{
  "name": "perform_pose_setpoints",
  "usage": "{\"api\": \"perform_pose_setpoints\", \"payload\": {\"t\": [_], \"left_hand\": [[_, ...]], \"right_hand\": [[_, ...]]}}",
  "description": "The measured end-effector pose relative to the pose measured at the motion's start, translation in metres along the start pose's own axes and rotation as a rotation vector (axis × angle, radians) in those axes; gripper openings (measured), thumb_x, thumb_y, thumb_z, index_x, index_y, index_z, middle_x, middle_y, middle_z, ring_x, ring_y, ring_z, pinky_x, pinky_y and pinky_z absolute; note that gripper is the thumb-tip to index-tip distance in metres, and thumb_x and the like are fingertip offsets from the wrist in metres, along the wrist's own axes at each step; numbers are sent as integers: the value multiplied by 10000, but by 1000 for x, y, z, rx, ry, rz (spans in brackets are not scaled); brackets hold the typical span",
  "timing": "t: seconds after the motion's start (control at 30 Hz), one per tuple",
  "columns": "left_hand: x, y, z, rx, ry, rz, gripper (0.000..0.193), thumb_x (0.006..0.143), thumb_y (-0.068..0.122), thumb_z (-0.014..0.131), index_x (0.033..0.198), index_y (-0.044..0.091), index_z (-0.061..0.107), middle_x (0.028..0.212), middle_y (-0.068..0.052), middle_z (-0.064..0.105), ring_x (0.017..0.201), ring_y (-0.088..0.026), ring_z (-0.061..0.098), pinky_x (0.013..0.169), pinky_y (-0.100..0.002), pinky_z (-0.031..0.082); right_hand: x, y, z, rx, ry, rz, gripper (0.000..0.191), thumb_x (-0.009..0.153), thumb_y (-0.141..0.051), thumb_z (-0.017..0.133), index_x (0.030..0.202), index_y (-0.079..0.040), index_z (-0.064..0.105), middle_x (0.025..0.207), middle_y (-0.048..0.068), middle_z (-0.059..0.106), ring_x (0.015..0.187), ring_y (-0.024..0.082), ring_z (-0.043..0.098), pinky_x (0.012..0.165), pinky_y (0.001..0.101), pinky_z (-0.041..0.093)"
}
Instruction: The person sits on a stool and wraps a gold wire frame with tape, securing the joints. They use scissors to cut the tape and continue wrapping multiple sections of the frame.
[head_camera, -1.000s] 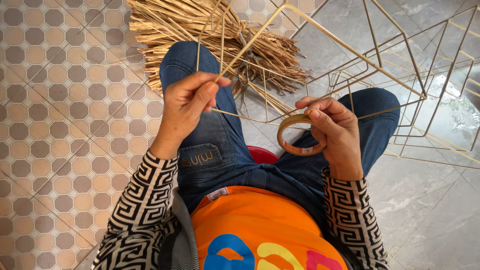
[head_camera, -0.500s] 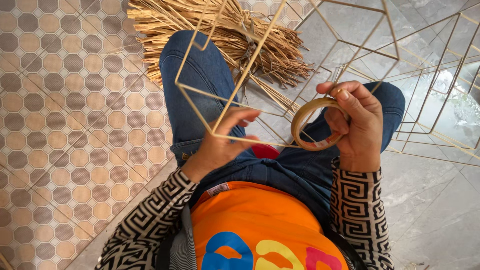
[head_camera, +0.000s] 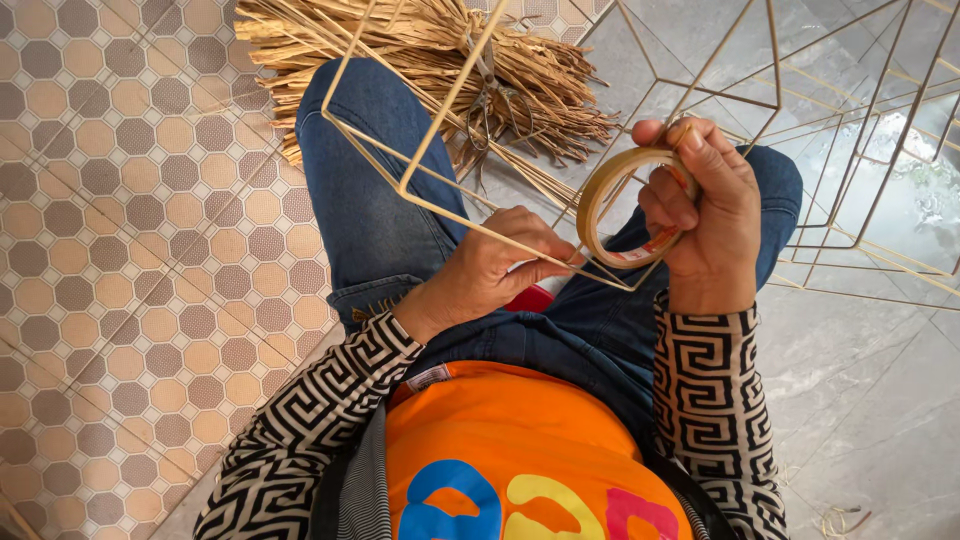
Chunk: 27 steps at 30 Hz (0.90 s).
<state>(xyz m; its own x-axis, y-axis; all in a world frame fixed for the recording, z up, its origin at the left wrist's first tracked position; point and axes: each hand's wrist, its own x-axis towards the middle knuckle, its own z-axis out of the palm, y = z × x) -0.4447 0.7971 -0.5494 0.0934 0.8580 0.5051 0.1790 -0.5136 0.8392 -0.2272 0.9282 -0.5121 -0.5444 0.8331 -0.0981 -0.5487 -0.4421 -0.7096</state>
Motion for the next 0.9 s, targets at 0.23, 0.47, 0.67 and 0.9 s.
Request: {"api": "perform_pose_setpoints", "payload": {"t": [0.23,0.47,0.67,0.9], "left_hand": [[9,5,-1,-68,49,106,162,950,89,789,1088,67,707,996,-41,705,893,-185,681,747,-325,547],[17,15,2,7,82,124,190,924,74,797,1100,78,726,863,-37,618,784,-192,629,689,-332,524],[25,22,-6,86,117,101,118,995,84,735,1106,65,697,986,-55,693,874,-209,690,744,-327,555],[34,29,-20,36,158,-65,94,1040,73,671,1105,19,713,947,-88,695,822,-173,685,721,-286,535]], "right_hand": [[3,-3,-1,84,-28,24,121,1130,-125,575,1157,-23,635,1200,186,678,478,19,402,475,164,360],[5,-7,5,157,-71,38,138,1123,-121,567,1155,-11,645,1234,183,679,465,14,390,449,154,346],[-34,-24,25,-293,-17,75,106,1083,-96,596,1022,-24,645,1293,277,683,502,0,356,448,167,311],[-75,-15,38,-592,47,179,74,977,-47,644,947,13,677,1197,199,724,570,-18,424,483,144,346]]}}
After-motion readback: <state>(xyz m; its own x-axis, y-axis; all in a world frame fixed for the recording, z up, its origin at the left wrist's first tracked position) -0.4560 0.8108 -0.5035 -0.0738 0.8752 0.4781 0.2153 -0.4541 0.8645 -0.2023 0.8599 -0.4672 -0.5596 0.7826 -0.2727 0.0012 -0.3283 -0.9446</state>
